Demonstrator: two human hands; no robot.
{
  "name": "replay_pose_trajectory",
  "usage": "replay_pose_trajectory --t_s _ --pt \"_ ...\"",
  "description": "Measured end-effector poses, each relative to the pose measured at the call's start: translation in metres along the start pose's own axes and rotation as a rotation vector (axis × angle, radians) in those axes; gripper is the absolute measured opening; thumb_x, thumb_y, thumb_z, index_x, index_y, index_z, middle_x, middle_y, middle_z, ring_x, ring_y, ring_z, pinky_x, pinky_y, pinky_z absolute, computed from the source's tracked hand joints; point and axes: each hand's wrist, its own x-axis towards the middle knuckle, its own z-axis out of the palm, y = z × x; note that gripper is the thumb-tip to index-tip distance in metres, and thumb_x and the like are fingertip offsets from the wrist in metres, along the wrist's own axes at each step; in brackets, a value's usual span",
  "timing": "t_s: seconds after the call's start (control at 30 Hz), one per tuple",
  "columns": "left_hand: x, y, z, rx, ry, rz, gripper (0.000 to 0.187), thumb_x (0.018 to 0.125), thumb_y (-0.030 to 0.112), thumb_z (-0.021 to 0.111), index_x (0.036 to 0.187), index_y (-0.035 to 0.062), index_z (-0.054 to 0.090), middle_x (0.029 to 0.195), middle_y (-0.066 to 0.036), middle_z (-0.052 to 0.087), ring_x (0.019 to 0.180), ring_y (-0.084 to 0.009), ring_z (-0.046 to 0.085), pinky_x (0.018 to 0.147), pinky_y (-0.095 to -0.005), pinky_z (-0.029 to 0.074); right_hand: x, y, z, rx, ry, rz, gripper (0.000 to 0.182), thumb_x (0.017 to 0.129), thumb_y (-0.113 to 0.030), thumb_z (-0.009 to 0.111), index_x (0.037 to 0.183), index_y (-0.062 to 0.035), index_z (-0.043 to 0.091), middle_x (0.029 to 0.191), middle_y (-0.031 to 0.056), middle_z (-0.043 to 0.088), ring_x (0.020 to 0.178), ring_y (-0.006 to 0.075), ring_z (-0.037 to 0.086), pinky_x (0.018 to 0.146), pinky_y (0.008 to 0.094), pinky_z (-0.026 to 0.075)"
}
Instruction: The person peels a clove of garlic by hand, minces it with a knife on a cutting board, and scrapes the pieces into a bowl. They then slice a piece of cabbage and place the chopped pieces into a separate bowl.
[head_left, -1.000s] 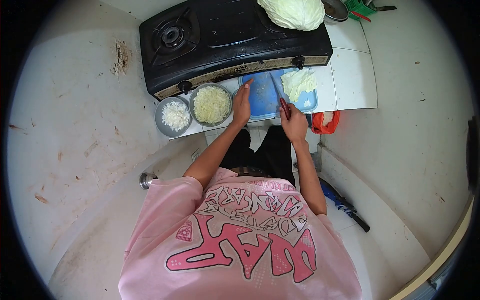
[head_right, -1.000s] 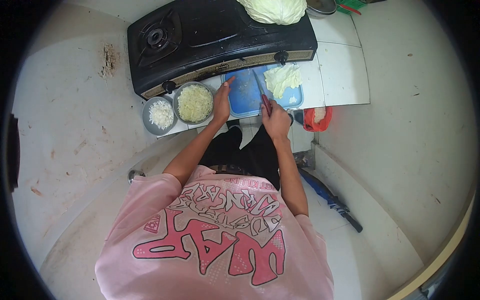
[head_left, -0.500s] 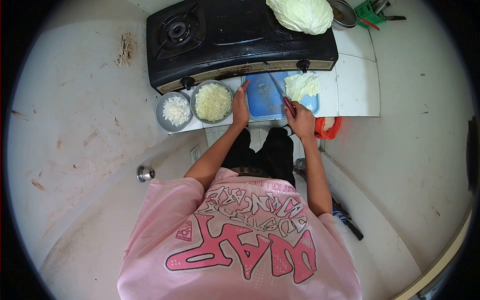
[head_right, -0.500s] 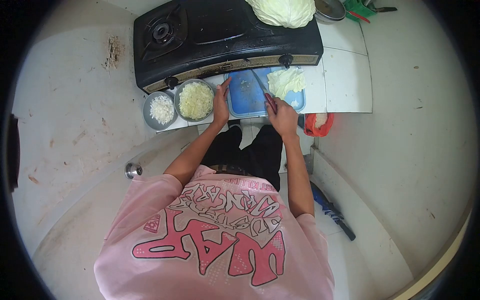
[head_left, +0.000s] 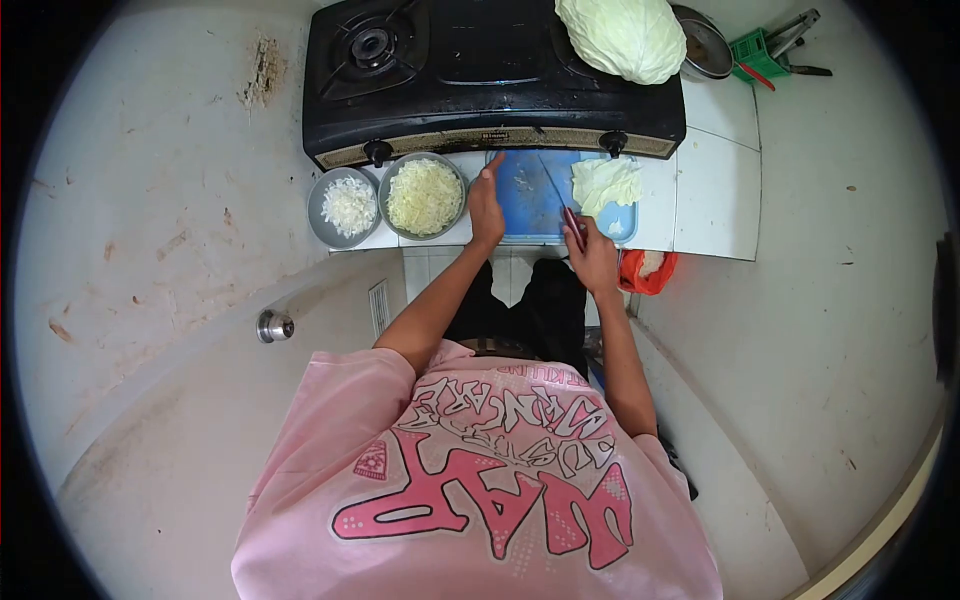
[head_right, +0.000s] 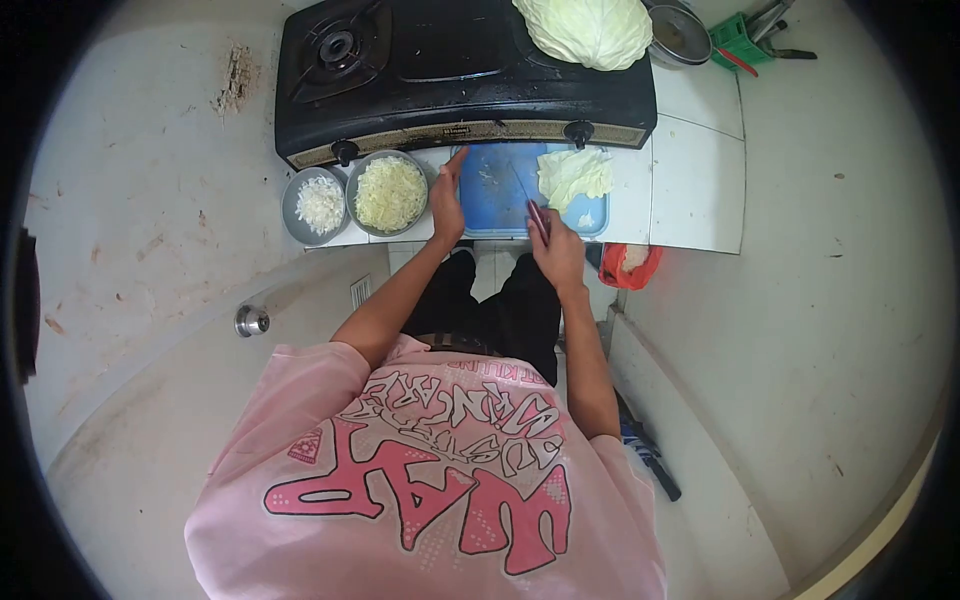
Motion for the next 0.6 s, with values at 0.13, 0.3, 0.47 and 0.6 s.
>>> replay_pose_trajectory --t_s 0.13,0.3,0.47,0.6 --pt "-0.001 -0.004 0.012 0.145 0.045 0.090 0.061 0.112 0.040 0.026 0.140 -0.0038 0.056 0.143 -0.024 0.058 0.137 -0.0374 0.051 0.117 -0.0416 0.033 -0.003 -0.007 0.008 -0.013 0.000 -0.143 0.027 0.096 -0.029 0.068 0.111 -0.0060 0.065 0.079 0.0204 0.070 0.072 0.0403 0.070 0.065 0.0488 0.053" --pt "-0.006 0.002 0.016 0.157 0.065 0.140 0.060 0.112 0.040 0.027 0.139 -0.0043 0.057 0.142 -0.024 0.058 0.137 -0.0378 0.051 0.116 -0.0414 0.034 -0.020 0.000 0.008 0.053 -0.052 0.025 0.027 0.100 -0.026 0.064 0.114 -0.0026 0.062 0.071 0.0194 0.068 0.064 0.0346 0.069 0.061 0.0420 0.051" --pt "0.002 -0.011 0.019 0.073 0.063 0.147 0.058 0.112 0.038 0.027 0.139 -0.0043 0.057 0.143 -0.024 0.058 0.136 -0.0382 0.052 0.116 -0.0417 0.036 -0.027 0.003 0.025 0.359 -0.065 0.220 0.024 0.105 -0.024 0.059 0.118 -0.0046 0.054 0.067 0.0096 0.069 0.056 0.0182 0.064 0.054 0.0353 0.046" --pt "-0.002 -0.006 0.030 0.164 0.017 0.181 0.056 0.112 0.035 0.028 0.139 -0.0040 0.057 0.142 -0.025 0.058 0.135 -0.0404 0.052 0.115 -0.0421 0.036 -0.030 -0.005 0.043 0.407 -0.073 0.216 0.023 0.105 -0.024 0.058 0.116 -0.0045 0.052 0.066 0.0089 0.068 0.055 0.0169 0.063 0.052 0.0342 0.045"
